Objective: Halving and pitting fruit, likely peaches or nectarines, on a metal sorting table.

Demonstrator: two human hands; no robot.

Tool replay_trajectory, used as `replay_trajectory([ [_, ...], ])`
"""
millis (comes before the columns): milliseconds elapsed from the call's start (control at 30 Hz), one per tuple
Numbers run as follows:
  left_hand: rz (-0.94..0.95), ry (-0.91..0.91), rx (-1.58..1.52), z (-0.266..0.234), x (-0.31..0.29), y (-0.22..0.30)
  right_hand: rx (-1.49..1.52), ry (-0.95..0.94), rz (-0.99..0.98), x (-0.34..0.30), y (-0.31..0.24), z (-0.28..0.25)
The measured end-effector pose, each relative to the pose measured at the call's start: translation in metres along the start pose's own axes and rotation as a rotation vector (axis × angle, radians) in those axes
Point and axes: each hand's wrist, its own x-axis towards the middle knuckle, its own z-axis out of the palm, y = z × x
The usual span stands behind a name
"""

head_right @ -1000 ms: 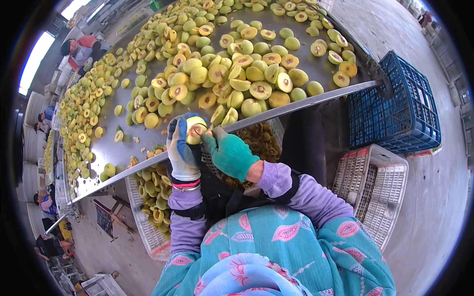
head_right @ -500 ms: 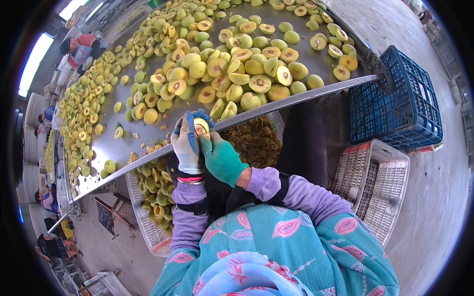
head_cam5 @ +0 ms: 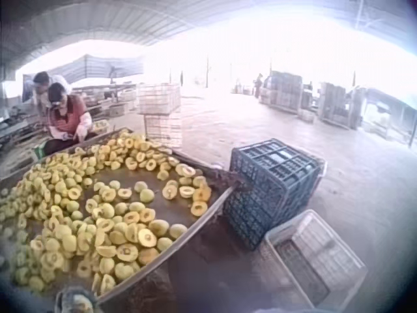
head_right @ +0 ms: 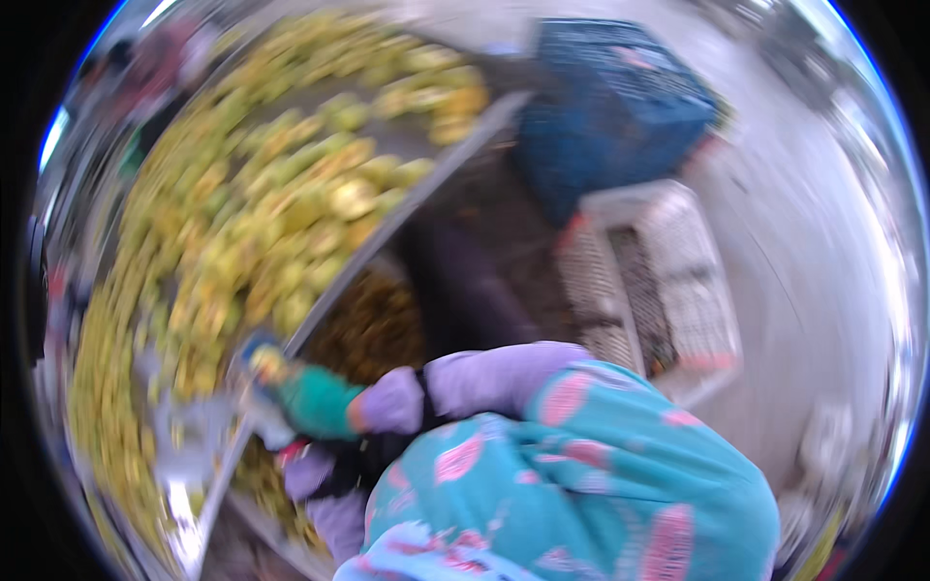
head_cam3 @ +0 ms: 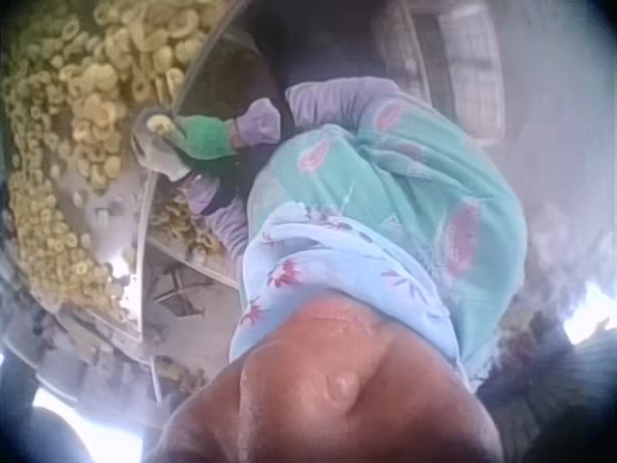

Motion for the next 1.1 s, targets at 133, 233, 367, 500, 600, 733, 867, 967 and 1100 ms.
replay_trajectory([
  [133,-0.357,-0.062,-0.224,0.028,-0.002,0.087,0.188,-0.037,0.419,0.003,-0.021,-0.008],
  [233,-0.371,-0.002,-0.251,0.035,-0.001,0.088,0.343,0.002,0.363,0.003,-0.03,-0.012],
  [367,-0.152,-0.069,-0.086,0.023,-0.01,0.089,0.788,-0.431,0.841,0.0,-0.045,-0.033],
  [500,-0.343,-0.079,-0.563,0.029,-0.018,0.102,1.185,-0.82,1.172,0.017,-0.041,-0.048],
  [600,-0.452,0.303,-0.646,-0.018,-0.041,0.087,1.408,-1.009,1.105,0.003,-0.055,-0.036],
  [733,-0.475,0.454,0.148,-0.13,-0.08,0.068,1.288,-1.091,1.212,-0.001,0.003,-0.045],
  [867,-0.473,0.247,1.001,-0.114,-0.03,0.085,0.821,-0.677,1.309,-0.012,0.025,-0.052],
  [967,-0.214,-0.086,0.972,-0.02,0.052,0.115,0.768,-0.605,1.128,0.005,0.012,-0.063],
  [1100,-0.129,-0.34,0.994,0.029,0.105,0.053,0.401,-0.378,0.653,0.022,-0.009,-0.056],
])
